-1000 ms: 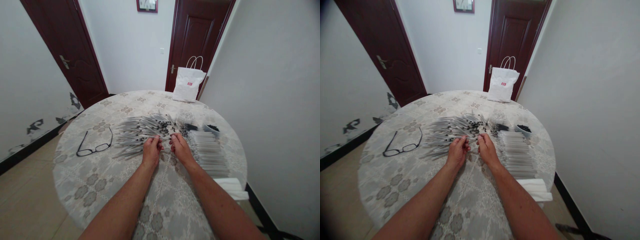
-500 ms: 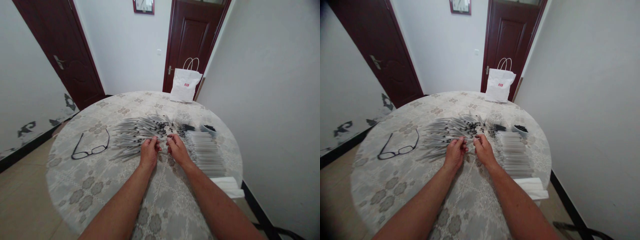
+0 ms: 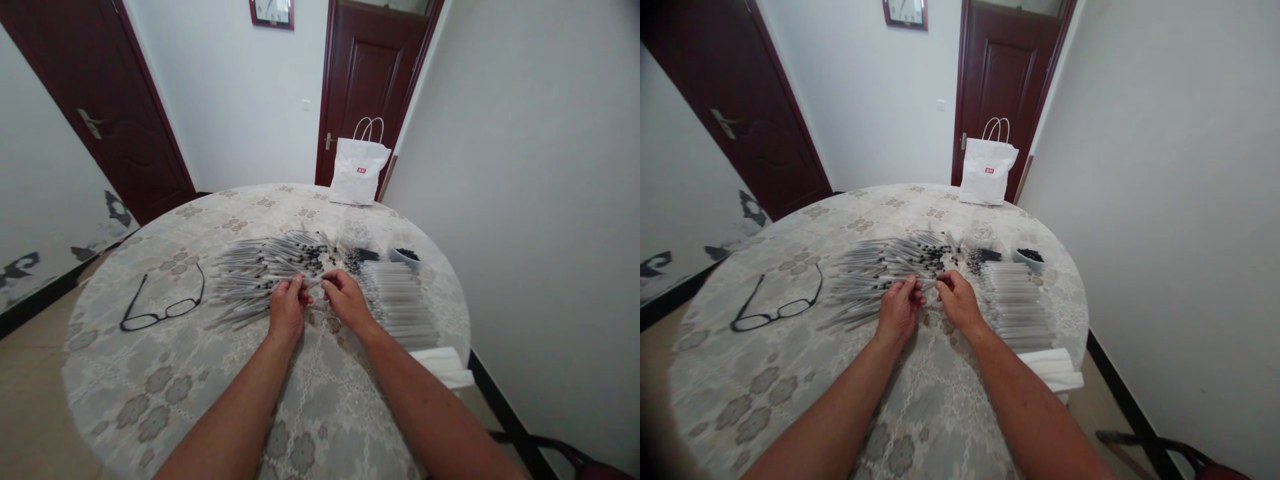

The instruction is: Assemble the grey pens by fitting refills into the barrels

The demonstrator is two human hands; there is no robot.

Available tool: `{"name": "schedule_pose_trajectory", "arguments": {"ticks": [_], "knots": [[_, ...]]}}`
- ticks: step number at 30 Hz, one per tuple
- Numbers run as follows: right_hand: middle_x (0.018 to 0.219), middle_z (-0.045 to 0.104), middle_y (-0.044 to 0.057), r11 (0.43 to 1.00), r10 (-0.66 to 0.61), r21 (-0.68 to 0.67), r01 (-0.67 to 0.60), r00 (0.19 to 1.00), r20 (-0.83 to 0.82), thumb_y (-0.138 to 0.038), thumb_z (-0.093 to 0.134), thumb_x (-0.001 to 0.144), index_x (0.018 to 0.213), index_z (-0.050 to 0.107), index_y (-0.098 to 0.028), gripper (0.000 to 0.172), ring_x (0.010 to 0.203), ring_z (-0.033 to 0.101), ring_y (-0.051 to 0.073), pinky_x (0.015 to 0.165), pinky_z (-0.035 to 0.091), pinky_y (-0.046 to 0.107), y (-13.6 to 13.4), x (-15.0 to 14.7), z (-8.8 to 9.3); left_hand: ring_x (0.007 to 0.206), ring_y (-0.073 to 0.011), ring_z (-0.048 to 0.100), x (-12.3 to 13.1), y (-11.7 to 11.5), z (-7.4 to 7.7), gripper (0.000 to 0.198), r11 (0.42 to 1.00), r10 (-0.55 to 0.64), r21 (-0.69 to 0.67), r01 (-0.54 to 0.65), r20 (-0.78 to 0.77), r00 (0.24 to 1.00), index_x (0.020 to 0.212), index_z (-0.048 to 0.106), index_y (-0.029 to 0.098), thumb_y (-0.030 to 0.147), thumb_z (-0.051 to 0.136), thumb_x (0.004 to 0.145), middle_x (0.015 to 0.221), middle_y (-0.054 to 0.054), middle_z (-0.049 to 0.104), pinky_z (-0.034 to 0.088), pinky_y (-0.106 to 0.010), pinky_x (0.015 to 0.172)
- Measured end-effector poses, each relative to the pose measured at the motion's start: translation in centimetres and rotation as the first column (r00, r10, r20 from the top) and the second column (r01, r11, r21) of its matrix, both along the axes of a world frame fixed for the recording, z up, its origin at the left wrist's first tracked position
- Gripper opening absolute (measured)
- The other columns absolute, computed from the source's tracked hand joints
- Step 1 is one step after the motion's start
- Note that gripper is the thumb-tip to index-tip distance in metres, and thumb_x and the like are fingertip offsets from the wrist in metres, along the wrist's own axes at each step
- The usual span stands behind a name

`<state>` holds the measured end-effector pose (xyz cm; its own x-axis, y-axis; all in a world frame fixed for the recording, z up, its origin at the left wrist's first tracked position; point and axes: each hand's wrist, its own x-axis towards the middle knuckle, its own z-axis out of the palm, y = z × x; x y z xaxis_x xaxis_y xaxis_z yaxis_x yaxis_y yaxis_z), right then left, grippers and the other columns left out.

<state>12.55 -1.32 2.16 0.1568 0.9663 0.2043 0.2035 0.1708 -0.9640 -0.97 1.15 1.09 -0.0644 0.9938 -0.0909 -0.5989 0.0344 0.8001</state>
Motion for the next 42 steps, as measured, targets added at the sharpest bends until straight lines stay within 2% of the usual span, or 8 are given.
{"name": "schedule_pose_trajectory", "arguments": {"ticks": [16, 23, 28, 32, 34, 36, 39, 42], "knots": [[0.075, 0.065, -0.001, 0.998, -0.046, 0.037, 0.048, 0.997, -0.054, -0.036, 0.063, 0.084, 0.096, 0.063, -0.020, 0.020, 0.061, 0.058, 0.014, 0.056, 0.045, 0.025, 0.1, 0.3, 0.1, 0.053, -0.0092, 0.053, 0.1, 0.0, 0.0, 0.039, 0.999, 0.041, -0.015, -0.041, -0.006, 0.999, 0.086, 0.060, 0.016, 0.046, 0.081, 0.072, 0.071, 0.003, 0.061, 0.045, -0.022, 0.050], [0.075, 0.067, -0.001, 0.999, -0.034, 0.040, 0.030, 0.993, 0.109, -0.036, 0.058, 0.090, 0.099, 0.066, -0.020, 0.021, 0.064, 0.059, 0.015, 0.063, 0.047, 0.027, 0.0, 0.5, 0.6, 0.071, -0.0178, 0.072, 0.1, 0.0, 0.0, 0.032, 1.000, 0.003, 0.009, -0.004, 0.072, 0.997, 0.090, 0.051, 0.020, 0.046, 0.069, 0.085, 0.077, 0.000, 0.067, 0.061, -0.038, 0.073], [0.087, 0.073, 0.003, 0.984, 0.155, -0.013, -0.180, 0.801, 0.578, -0.023, 0.058, 0.089, 0.091, 0.073, -0.020, 0.015, 0.082, 0.064, 0.017, 0.075, 0.045, 0.027, -1.5, 2.5, 3.6, 0.077, -0.0198, 0.076, 0.0, -0.1, 0.4, 0.033, 1.000, -0.020, 0.017, 0.019, 0.049, 0.999, 0.093, 0.045, 0.022, 0.047, 0.066, 0.089, 0.082, 0.002, 0.066, 0.062, -0.039, 0.074], [0.087, 0.075, 0.004, 0.963, 0.266, -0.165, -0.215, 0.629, 0.731, -0.017, 0.058, 0.086, 0.088, 0.075, -0.020, 0.017, 0.080, 0.065, 0.018, 0.074, 0.044, 0.027, -2.7, 6.6, 6.1, 0.079, -0.0221, 0.077, 0.0, -0.5, 0.5, 0.037, 0.998, -0.060, 0.011, 0.060, 0.016, 0.998, 0.095, 0.042, 0.024, 0.052, 0.065, 0.089, 0.086, 0.002, 0.066, 0.063, -0.038, 0.069], [0.089, 0.076, 0.006, 0.990, 0.139, -0.103, -0.093, 0.625, 0.768, -0.019, 0.058, 0.086, 0.088, 0.075, -0.020, 0.018, 0.083, 0.066, 0.019, 0.077, 0.046, 0.028, -2.7, 9.3, 6.9, 0.078, -0.0230, 0.078, 0.2, -0.6, 0.5, 0.037, 0.997, -0.079, 0.012, 0.078, 0.003, 0.997, 0.095, 0.041, 0.024, 0.053, 0.064, 0.089, 0.085, 0.003, 0.065, 0.063, -0.038, 0.067], [0.094, 0.076, 0.008, 0.985, -0.156, 0.077, 0.152, 0.627, 0.763, -0.023, 0.056, 0.088, 0.093, 0.076, -0.019, 0.021, 0.087, 0.067, 0.022, 0.083, 0.048, 0.032, -2.1, 12.2, 7.5, 0.078, -0.0239, 0.078, 0.3, -0.7, 0.5, 0.037, 0.996, -0.093, 0.012, 0.093, -0.004, 0.996, 0.094, 0.039, 0.024, 0.053, 0.063, 0.089, 0.084, 0.003, 0.063, 0.063, -0.039, 0.067], [0.108, 0.074, 0.015, 0.797, -0.591, 0.352, 0.491, 0.516, 0.620, -0.025, 0.052, 0.087, 0.115, 0.072, -0.014, 0.036, 0.095, 0.067, 0.025, 0.093, 0.048, 0.039, -0.9, 15.5, 8.1, 0.077, -0.0239, 0.078, 0.5, -0.7, 0.4, 0.037, 0.994, -0.111, 0.017, 0.111, -0.013, 0.994, 0.093, 0.038, 0.025, 0.053, 0.062, 0.090, 0.082, 0.004, 0.062, 0.064, -0.039, 0.067], [0.120, 0.070, 0.019, 0.680, -0.730, 0.449, 0.579, 0.484, 0.482, -0.026, 0.049, 0.088, 0.132, 0.064, -0.011, 0.049, 0.099, 0.066, 0.027, 0.099, 0.047, 0.044, -0.2, 15.7, 8.0, 0.075, -0.0226, 0.078, 0.7, -0.7, 0.4, 0.036, 0.993, -0.115, 0.029, 0.116, -0.057, 0.992, 0.094, 0.038, 0.025, 0.054, 0.059, 0.092, 0.083, 0.005, 0.063, 0.064, -0.039, 0.067]]}}
